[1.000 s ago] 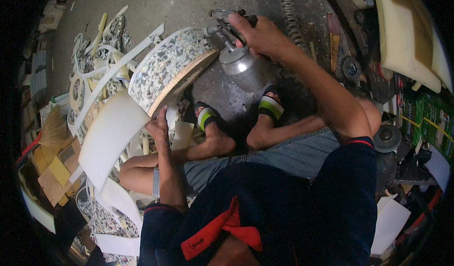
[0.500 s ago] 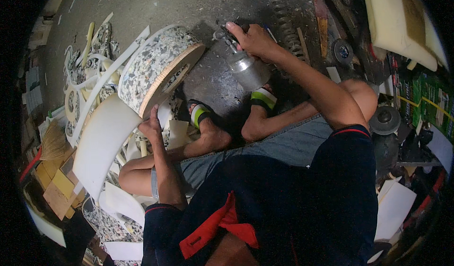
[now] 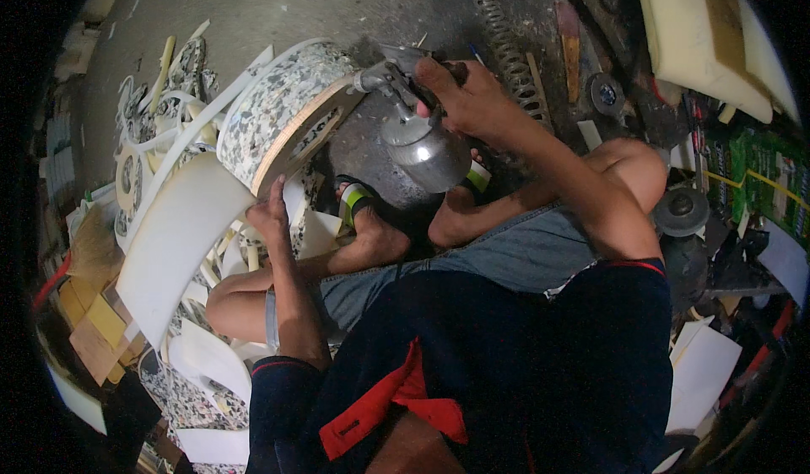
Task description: The person assembles a white foam ring by applying adhesive to a curved foam piece and attaching it to a cylindrical foam base. They press the pieces together, trim excess material with a knife, and repeat the process to complete the ring.
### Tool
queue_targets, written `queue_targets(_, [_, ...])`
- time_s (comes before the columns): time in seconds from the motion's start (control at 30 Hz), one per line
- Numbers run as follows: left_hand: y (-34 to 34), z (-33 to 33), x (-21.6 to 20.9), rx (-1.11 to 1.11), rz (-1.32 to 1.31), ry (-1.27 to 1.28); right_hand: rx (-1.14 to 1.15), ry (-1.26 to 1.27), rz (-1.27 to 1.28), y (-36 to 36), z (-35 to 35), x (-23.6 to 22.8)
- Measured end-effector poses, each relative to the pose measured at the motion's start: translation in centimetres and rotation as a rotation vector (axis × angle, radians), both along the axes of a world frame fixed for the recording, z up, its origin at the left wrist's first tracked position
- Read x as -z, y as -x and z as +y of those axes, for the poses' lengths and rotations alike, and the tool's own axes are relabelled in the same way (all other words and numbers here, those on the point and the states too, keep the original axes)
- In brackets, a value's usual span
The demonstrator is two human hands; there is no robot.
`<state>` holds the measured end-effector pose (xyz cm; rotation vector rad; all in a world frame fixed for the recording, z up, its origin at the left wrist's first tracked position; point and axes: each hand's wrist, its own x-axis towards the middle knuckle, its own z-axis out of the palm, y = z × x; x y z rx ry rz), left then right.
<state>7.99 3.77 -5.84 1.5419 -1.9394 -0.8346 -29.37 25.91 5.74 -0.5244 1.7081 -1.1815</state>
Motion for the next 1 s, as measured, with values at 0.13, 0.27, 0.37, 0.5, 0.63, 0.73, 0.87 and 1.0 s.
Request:
queue_targets(0.13, [-1.0,-0.6,0.4,0.005,-0.111,0.081,0.084,0.026,-0.034,0.0,1.9,-2.6])
queue_targets(0.27, [-0.5,-0.8,0.1,-0.032,-0.094,0.079,0.232,0.127,0.055,1.5,4.3,-4.7])
queue_targets(0.37, [0.8,-0.4,-0.5,0.047,0.204,0.166,0.26,0.271,0.251,4.1,7.4,-4.9])
queue_targets(0.5, [1.0,0.1,-1.8,0.057,-0.001,0.251,0.364,0.262,0.519,10.5,8.0,-1.1])
queue_targets(0.63, [0.7,-0.1,-2.1,0.076,-0.078,0.29,0.533,0.0,0.896,18.1,5.5,4.5])
queue_targets(0.73, [0.8,-0.5,-2.2,0.095,-0.043,0.368,0.57,-0.111,0.922,21.6,3.7,8.0])
queue_targets(0.87, [0.8,-0.5,-2.8,0.101,0.028,0.306,0.559,-0.162,0.981,23.0,1.3,13.2])
queue_targets(1.0, [1.1,-0.5,-3.9,0.144,-0.138,0.302,0.662,-0.019,0.923,23.7,1.4,17.1])
